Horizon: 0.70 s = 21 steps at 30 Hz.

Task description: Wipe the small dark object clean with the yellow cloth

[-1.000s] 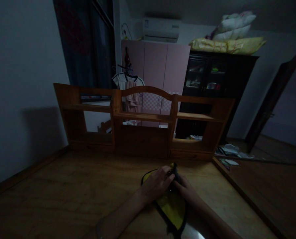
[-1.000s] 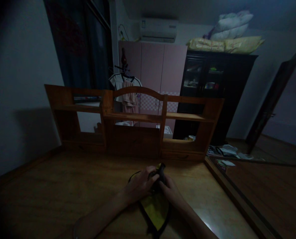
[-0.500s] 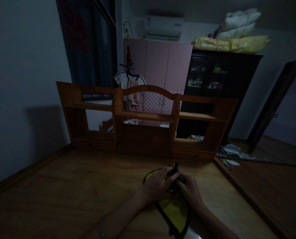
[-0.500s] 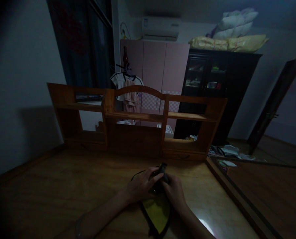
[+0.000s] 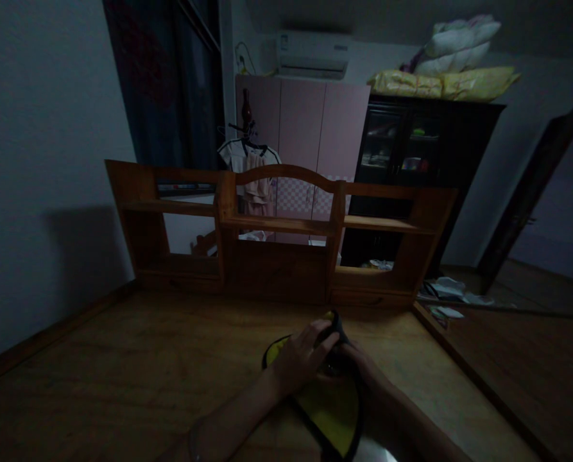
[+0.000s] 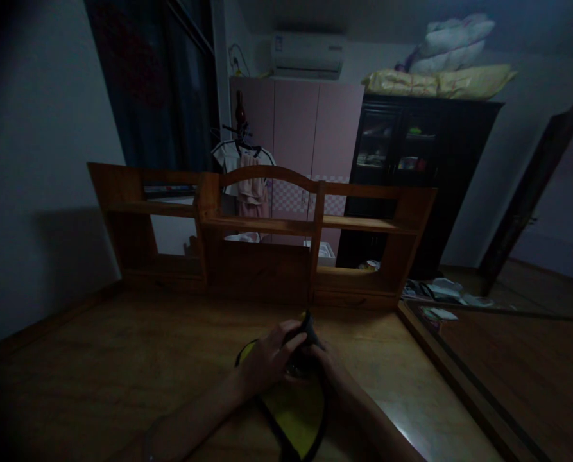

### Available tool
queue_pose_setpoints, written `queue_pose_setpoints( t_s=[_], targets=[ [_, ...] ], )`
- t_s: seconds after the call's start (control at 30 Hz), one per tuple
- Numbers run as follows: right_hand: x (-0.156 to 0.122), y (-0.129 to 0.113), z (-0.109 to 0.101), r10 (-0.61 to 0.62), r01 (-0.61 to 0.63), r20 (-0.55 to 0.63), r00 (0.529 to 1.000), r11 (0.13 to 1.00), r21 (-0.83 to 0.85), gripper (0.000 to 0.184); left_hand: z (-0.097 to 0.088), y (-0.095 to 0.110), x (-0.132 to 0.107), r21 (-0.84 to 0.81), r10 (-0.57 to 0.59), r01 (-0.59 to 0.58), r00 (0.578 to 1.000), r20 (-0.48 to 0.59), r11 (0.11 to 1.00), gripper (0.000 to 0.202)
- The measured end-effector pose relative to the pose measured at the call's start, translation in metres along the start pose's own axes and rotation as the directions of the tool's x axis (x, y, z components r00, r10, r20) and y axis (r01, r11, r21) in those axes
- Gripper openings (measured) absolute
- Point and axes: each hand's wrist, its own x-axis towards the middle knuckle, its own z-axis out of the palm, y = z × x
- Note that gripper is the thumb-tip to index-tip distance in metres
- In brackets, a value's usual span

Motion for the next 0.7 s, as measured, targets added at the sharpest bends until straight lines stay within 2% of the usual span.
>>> queue_pose_setpoints(
  t_s=[0.1,0.17,0.27,0.33,0.6,0.7],
  targets=[
    [-0.001,0.0,-0.003,-0.019,0.021,0.018,1.0,0.997,-0.07,0.031,0.002,0.0,0.001,-0.01,-0.013,0.014,0.998,0.055,1.0,0.074],
    [-0.003,-0.001,-0.007,-0.103,0.102,0.007,0.995,0.97,-0.22,0.033,0.002,0.0,0.001,-0.035,-0.015,0.018,0.994,0.105,0.999,0.075],
    [-0.005,-0.002,-0.011,-0.256,0.236,0.022,0.966,0.85,-0.471,0.033,0.002,0.0,0.003,-0.082,-0.009,0.021,0.99,0.141,0.996,0.077],
    [-0.006,-0.002,-0.011,-0.297,0.265,0.038,0.954,0.778,-0.57,0.029,0.002,-0.001,0.003,-0.11,-0.002,0.019,0.988,0.153,0.994,0.08],
    [-0.004,-0.007,-0.013,-0.408,0.293,0.027,0.913,0.607,-0.739,0.02,0.004,-0.004,0.003,-0.191,-0.018,0.06,0.976,0.215,0.98,0.092],
    [-0.005,-0.013,-0.015,-0.434,0.267,-0.016,0.901,0.584,-0.767,0.017,0.007,-0.003,0.002,-0.177,-0.027,0.069,0.973,0.23,0.982,0.096]
  ],
)
